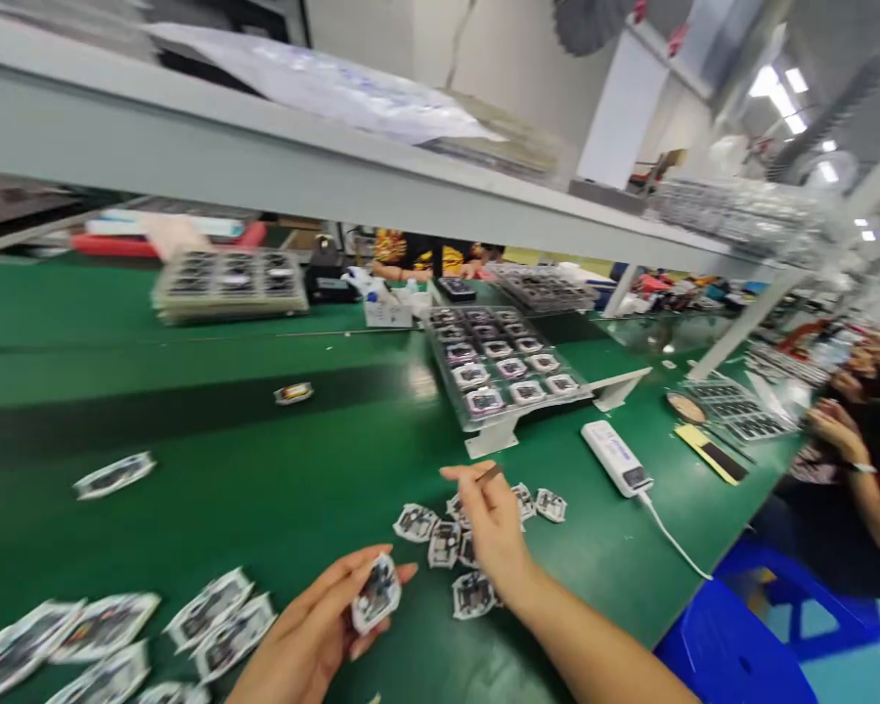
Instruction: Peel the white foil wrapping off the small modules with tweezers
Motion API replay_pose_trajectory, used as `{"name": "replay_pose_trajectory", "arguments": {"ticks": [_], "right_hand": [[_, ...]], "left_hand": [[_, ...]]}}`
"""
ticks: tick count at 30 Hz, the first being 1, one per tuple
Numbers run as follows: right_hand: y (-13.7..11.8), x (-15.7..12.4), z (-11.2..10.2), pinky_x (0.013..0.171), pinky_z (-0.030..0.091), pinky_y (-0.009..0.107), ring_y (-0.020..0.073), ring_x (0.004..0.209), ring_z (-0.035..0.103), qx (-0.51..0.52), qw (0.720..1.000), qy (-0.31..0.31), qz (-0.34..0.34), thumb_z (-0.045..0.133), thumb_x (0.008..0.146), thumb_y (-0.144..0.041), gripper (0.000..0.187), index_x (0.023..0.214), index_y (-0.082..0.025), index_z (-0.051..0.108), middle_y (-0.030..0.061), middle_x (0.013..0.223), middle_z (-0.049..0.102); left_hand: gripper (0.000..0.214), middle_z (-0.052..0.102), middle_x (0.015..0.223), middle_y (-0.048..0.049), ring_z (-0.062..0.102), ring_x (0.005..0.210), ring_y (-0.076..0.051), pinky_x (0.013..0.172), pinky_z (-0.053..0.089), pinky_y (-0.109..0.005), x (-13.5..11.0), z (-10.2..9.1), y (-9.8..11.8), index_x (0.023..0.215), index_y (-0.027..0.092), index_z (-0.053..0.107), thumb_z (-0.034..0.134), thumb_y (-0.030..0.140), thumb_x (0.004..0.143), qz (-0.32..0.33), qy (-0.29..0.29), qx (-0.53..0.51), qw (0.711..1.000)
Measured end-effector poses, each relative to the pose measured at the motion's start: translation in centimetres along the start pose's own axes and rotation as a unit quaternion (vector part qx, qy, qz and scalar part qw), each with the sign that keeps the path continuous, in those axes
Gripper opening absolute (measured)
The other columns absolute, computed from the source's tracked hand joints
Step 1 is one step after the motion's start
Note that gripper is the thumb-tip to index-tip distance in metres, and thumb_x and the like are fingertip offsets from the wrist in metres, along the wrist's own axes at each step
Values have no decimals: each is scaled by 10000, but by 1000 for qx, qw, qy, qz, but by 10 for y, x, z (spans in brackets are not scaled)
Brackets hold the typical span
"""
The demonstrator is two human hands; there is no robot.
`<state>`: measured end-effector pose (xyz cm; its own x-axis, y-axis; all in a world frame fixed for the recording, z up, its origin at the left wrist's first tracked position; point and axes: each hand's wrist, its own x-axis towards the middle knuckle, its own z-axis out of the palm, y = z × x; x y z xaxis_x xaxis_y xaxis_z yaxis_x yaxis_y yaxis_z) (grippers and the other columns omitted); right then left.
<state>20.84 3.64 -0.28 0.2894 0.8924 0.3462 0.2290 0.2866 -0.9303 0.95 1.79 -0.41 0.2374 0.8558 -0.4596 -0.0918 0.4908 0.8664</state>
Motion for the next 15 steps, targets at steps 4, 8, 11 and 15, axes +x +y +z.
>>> {"name": "replay_pose_trajectory", "arguments": {"ticks": [4,8,11,15], "right_hand": [[7,9,8,559,485,255,125,565,576,207,959,29,190,634,769,-667,499,783,-170,677,5,692,618],[7,4,16,589,531,250,138,591,644,340,897,19,281,842,625,-519,432,740,-175,609,-20,640,615],[3,-6,19,628,538,241,125,614,652,337,898,-23,282,886,615,-378,359,770,-185,626,-29,659,641],[-4,-19,21,699,538,272,152,699,668,262,937,-74,218,871,626,-369,309,790,-189,680,9,752,706]], "left_hand": [[428,753,920,-75,695,840,-262,733,552,-362,-1,8,10,920,180,650,799,478,651,3,-7,-104,995],[567,688,695,-22,646,661,-201,532,453,-274,-3,5,8,1119,156,631,776,466,667,7,23,-100,995],[594,664,688,-19,569,595,-158,522,397,-263,-6,5,12,1143,129,664,768,445,651,16,38,-72,997],[458,676,709,-33,568,614,-171,556,410,-287,-7,5,12,1011,137,698,747,428,661,28,13,-31,999]]}}
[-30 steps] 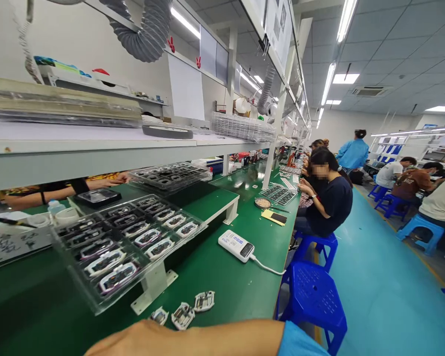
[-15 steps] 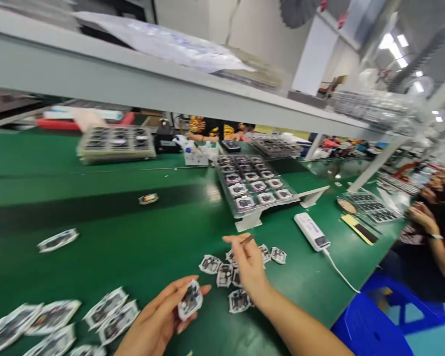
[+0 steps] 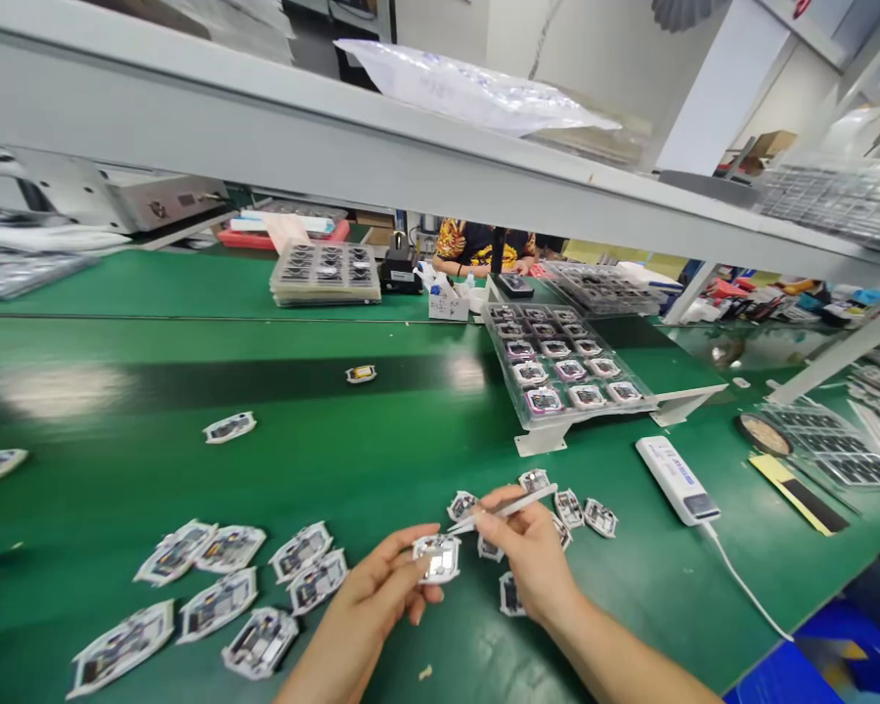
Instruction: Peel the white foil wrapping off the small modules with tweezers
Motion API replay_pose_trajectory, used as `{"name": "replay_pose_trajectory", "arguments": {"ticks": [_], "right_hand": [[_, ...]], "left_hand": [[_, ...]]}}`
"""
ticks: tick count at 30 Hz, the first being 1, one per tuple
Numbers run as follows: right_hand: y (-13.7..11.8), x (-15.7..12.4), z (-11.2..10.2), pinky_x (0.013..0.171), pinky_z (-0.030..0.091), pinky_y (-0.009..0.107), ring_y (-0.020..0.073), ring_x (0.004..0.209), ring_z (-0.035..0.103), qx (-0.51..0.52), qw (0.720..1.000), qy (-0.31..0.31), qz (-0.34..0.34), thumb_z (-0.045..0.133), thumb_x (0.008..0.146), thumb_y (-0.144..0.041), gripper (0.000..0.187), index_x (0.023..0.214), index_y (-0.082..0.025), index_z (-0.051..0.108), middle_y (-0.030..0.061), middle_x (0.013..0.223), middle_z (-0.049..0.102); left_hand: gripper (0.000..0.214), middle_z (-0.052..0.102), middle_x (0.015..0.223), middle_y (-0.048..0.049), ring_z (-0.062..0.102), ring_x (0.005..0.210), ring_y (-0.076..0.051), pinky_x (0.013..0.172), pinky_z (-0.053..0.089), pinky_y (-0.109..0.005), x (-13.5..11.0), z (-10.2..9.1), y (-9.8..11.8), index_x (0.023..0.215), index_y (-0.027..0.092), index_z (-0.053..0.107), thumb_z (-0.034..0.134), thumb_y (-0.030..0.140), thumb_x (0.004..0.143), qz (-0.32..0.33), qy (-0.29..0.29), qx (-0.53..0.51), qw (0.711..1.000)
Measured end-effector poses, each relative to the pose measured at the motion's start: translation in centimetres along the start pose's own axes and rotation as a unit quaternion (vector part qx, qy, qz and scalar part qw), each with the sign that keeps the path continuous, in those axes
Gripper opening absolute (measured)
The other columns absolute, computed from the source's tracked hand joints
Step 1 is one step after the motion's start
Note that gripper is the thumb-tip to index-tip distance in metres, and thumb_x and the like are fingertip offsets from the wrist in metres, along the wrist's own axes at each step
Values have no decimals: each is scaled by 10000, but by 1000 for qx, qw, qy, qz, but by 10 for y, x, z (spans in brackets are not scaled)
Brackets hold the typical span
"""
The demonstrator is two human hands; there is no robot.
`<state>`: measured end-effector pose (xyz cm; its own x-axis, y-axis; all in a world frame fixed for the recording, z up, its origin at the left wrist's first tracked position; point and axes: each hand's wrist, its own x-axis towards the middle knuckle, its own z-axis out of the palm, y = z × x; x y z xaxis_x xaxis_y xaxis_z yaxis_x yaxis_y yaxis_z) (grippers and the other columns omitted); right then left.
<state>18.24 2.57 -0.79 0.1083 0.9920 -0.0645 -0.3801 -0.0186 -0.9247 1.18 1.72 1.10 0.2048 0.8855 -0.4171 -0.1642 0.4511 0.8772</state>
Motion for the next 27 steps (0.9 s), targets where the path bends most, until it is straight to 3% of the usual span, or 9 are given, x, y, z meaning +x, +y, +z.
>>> {"name": "replay_pose_trajectory", "arguments": {"ticks": [4,9,15,22,24,27], "right_hand": [[0,-9,5,751,525,300,183,774,670,-75,994,-39,-69,837,665,-329,212,770,-199,706,24,785,721],[-1,-13,6,754,513,319,199,779,671,-149,981,-43,-112,795,702,-272,116,761,-203,724,36,777,722],[-6,-14,9,720,522,330,200,728,679,-166,972,-45,-157,785,740,-355,161,720,-210,720,39,736,730],[-10,-19,12,761,514,357,195,715,697,-221,931,-106,-270,751,813,-299,106,718,-252,743,14,725,769],[-8,-18,10,758,518,350,195,734,695,-210,939,-85,-260,758,804,-278,80,731,-248,745,19,736,767],[-5,-13,5,734,533,339,207,756,691,-172,966,-32,-189,797,748,-303,92,735,-228,745,37,752,749]], "left_hand": [[378,678,683,-13,572,599,-166,565,419,-278,0,-1,-6,988,167,655,715,429,722,15,-28,38,999],[372,671,651,-8,576,593,-173,555,419,-269,-1,1,-9,989,171,643,697,457,757,20,-50,63,997],[383,672,607,-1,566,516,-153,514,415,-255,1,1,-13,931,174,606,736,476,733,33,-45,57,997],[447,694,608,-2,606,521,-157,527,467,-255,1,1,-17,1031,169,576,757,441,727,50,-43,21,998],[431,693,607,-4,605,518,-154,531,473,-254,1,3,-16,1018,162,590,754,437,730,49,-42,25,998],[374,683,612,-2,581,501,-138,520,466,-240,-1,7,-15,982,158,609,737,422,749,51,-40,41,997]]}}
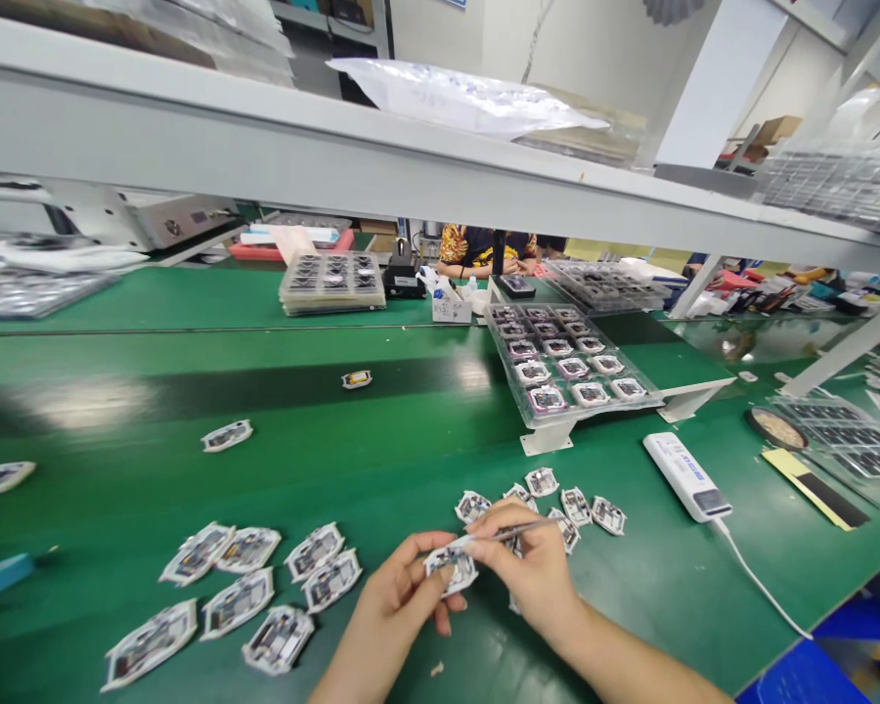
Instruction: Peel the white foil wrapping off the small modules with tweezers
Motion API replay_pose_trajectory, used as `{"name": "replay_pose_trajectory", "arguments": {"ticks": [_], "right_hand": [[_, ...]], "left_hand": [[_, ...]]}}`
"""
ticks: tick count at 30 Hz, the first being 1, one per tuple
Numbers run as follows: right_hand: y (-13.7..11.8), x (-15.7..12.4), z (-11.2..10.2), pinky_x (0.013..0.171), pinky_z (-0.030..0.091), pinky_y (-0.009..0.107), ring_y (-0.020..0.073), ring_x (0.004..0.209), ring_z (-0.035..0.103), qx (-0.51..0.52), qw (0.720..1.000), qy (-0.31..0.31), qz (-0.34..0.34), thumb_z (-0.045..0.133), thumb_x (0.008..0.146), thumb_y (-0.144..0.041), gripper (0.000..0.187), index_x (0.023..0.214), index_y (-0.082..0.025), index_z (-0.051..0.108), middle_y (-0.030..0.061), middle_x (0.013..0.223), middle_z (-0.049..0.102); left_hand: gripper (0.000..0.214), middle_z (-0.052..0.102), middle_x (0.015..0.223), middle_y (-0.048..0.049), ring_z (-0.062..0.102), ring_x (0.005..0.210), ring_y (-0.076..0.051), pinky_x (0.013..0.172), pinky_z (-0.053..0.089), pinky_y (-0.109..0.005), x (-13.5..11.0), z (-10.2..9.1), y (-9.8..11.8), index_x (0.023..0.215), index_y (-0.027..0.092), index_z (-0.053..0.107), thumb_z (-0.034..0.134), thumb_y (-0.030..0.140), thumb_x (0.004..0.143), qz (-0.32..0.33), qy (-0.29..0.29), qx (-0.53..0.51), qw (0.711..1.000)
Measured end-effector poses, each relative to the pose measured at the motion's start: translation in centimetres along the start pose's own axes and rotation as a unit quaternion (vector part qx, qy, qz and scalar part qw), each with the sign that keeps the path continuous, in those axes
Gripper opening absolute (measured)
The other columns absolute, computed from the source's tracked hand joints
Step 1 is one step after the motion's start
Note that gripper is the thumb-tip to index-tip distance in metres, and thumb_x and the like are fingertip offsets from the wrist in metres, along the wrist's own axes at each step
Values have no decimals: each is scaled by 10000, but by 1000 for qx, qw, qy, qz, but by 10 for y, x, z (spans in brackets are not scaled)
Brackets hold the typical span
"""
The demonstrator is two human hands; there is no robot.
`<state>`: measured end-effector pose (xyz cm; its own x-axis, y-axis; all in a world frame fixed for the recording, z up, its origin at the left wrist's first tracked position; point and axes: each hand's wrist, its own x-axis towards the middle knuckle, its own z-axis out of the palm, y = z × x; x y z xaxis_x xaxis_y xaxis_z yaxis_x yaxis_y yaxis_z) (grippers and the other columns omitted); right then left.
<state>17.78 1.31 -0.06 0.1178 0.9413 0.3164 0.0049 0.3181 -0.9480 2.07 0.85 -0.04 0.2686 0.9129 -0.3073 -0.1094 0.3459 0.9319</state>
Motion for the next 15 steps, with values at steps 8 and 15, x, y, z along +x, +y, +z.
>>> {"name": "replay_pose_trajectory", "arguments": {"ticks": [8,15], "right_hand": [[3,6,-4,665,529,293,185,686,682,46,993,-9,106,810,682,-253,111,722,-192,726,28,723,744],[4,5,-3,646,545,279,173,678,690,93,994,13,52,821,708,-280,127,744,-204,726,23,736,743]], "left_hand": [[217,601,579,49,527,511,-115,531,411,-223,1,-2,-8,862,181,639,730,337,742,42,1,50,998],[409,616,563,25,519,529,-128,475,373,-203,2,-8,-2,976,154,649,755,463,731,-32,7,-24,999]]}}
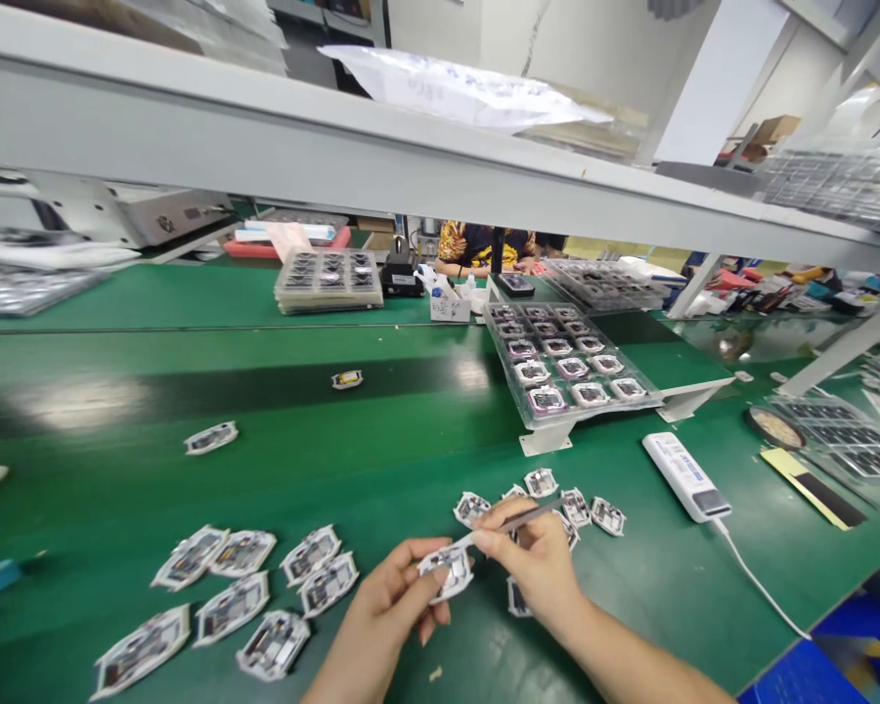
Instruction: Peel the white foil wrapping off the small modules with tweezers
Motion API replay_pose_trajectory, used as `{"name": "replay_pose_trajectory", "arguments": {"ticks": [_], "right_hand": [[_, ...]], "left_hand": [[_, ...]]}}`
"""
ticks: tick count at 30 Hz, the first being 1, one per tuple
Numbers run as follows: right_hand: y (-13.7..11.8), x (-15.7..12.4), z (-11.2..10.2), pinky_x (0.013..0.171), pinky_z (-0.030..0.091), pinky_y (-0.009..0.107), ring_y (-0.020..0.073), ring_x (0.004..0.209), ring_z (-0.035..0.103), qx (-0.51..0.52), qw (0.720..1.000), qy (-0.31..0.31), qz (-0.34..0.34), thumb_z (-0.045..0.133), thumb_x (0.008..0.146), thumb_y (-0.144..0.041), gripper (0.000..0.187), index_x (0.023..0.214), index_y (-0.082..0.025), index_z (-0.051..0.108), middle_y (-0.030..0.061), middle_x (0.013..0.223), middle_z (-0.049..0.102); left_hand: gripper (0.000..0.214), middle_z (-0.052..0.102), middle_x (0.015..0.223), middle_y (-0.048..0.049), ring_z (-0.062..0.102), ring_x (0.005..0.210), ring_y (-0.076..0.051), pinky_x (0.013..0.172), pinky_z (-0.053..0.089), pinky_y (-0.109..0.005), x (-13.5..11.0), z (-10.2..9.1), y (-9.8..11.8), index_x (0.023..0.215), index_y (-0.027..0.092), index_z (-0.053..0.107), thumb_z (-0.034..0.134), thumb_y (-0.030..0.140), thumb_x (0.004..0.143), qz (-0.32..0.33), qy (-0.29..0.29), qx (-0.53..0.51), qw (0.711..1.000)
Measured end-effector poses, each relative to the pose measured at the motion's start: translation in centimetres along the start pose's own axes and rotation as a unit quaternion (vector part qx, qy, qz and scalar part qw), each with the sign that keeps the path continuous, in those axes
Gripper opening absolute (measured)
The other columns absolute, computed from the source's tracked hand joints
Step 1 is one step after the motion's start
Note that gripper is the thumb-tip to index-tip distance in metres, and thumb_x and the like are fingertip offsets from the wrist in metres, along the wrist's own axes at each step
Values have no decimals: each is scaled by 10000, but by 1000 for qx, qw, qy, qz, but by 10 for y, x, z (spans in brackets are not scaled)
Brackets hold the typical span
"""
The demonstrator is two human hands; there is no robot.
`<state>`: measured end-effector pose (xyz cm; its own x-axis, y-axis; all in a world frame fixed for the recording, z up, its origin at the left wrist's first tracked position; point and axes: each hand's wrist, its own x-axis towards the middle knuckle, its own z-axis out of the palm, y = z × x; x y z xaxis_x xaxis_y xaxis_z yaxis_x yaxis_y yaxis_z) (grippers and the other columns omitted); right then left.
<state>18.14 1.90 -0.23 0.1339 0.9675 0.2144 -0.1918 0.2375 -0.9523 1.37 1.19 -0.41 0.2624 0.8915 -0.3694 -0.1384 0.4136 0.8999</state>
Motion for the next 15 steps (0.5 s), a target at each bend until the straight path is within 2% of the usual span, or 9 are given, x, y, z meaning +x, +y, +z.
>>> {"name": "replay_pose_trajectory", "arguments": {"ticks": [4,7,9,12,15], "right_hand": [[-3,-4,1,718,538,316,186,737,692,-65,990,-38,-118,802,753,-213,66,758,-232,739,20,753,756],[-8,-6,1,731,517,345,190,722,687,-141,961,-94,-218,766,792,-160,81,797,-238,744,22,770,775],[-11,-7,1,724,512,358,198,722,686,-174,942,-125,-260,727,826,-148,88,834,-234,741,28,803,782],[-11,-8,3,710,509,368,211,729,682,-208,921,-162,-288,692,848,-143,101,870,-233,732,28,830,785],[-8,-8,4,714,512,377,219,734,688,-214,924,-172,-268,698,845,-165,119,890,-269,734,10,837,787]], "left_hand": [[435,632,606,15,524,558,-119,484,383,-195,-2,1,2,959,152,650,797,465,696,-25,-6,-66,998],[454,633,587,22,507,535,-108,488,373,-189,-1,1,-3,1020,158,629,783,462,720,-7,8,-65,998],[464,625,561,29,492,500,-100,467,345,-186,0,3,-7,1042,151,617,777,452,726,15,7,-48,999],[459,644,598,18,506,495,-104,450,333,-193,2,6,-12,1013,142,623,805,402,682,33,-15,-25,999],[476,675,668,1,526,532,-113,484,376,-209,1,9,-10,994,142,633,830,358,618,36,-15,-16,999]]}}
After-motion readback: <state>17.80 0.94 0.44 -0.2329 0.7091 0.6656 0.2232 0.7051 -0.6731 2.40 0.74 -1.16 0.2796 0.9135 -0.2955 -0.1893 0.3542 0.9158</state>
